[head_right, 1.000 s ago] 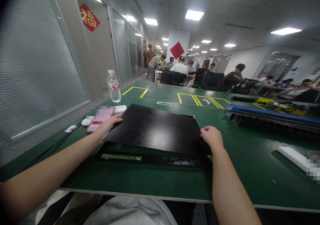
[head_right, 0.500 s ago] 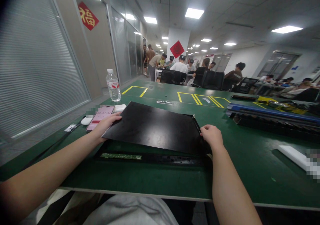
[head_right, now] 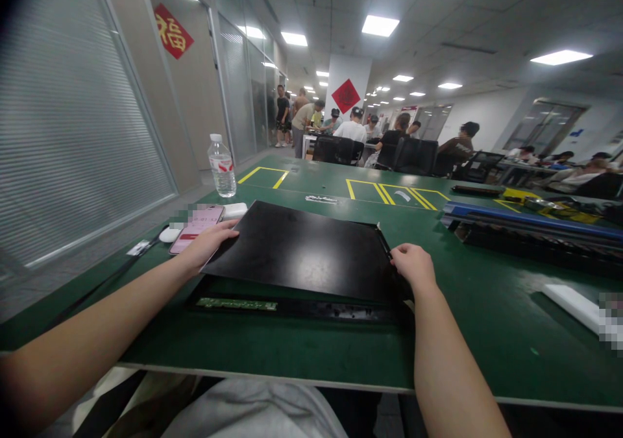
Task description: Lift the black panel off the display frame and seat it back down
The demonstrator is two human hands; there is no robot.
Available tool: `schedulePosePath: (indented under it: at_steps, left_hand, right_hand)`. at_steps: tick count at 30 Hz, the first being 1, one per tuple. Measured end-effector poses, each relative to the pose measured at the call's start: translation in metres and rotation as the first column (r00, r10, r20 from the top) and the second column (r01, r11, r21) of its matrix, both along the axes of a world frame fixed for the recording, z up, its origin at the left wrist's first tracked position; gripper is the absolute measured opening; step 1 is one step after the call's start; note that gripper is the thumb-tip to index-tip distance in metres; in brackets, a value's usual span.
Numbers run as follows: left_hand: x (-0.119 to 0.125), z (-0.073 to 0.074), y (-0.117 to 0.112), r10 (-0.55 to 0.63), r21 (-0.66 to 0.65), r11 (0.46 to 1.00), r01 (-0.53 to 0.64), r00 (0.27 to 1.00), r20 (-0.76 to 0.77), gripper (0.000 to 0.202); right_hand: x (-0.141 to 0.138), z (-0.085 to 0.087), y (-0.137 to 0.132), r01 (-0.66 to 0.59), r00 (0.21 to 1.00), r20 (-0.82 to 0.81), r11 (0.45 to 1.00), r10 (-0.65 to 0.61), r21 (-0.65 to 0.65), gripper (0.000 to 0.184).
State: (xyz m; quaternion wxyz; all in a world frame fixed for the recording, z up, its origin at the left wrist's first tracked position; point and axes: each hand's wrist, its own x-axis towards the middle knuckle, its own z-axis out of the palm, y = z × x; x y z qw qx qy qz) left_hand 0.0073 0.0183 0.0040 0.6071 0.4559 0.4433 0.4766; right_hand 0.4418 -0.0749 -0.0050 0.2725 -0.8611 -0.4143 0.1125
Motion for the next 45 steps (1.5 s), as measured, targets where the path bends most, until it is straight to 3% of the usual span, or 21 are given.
schedulePosePath:
  at_steps: [10, 16, 24, 30, 35, 45]
  left_hand:
    - [-0.010, -0.002, 0.004, -0.037, 0.085, 0.995, 0.054, 0.981, -0.191, 0.043]
    - [-0.011, 0.000, 0.001, 0.053, 0.203, 0.979, 0.029, 0.921, -0.385, 0.037]
    - [-0.013, -0.015, 0.009, 0.137, 0.292, 0.956, 0.021, 0.851, -0.508, 0.032]
    - [-0.013, -0.016, 0.009, 0.102, 0.342, 0.932, 0.123, 0.814, -0.572, 0.015]
    - [-0.011, -0.016, 0.008, 0.150, 0.362, 0.927, 0.101, 0.783, -0.603, 0.005]
    - [-0.011, -0.019, 0.012, 0.174, 0.356, 0.930, 0.092, 0.742, -0.647, 0.013]
  right_hand:
    - [0.000, -0.001, 0.001, -0.008, 1.000, 0.006, 1.000, 0.008, -0.008, 0.023]
    - [-0.005, 0.002, -0.001, 0.002, 1.000, -0.017, 1.000, -0.002, -0.002, 0.022]
    - [-0.003, 0.001, 0.000, -0.017, 0.999, -0.038, 1.000, 0.017, 0.001, 0.021]
    - [-0.002, 0.000, 0.001, -0.012, 0.998, -0.069, 1.000, 0.013, 0.012, 0.019]
    - [-0.002, -0.001, 0.000, -0.009, 0.998, -0.069, 1.000, 0.010, 0.018, 0.020]
    - [0.006, -0.003, 0.001, -0.009, 0.996, -0.093, 0.999, 0.014, 0.049, 0.021]
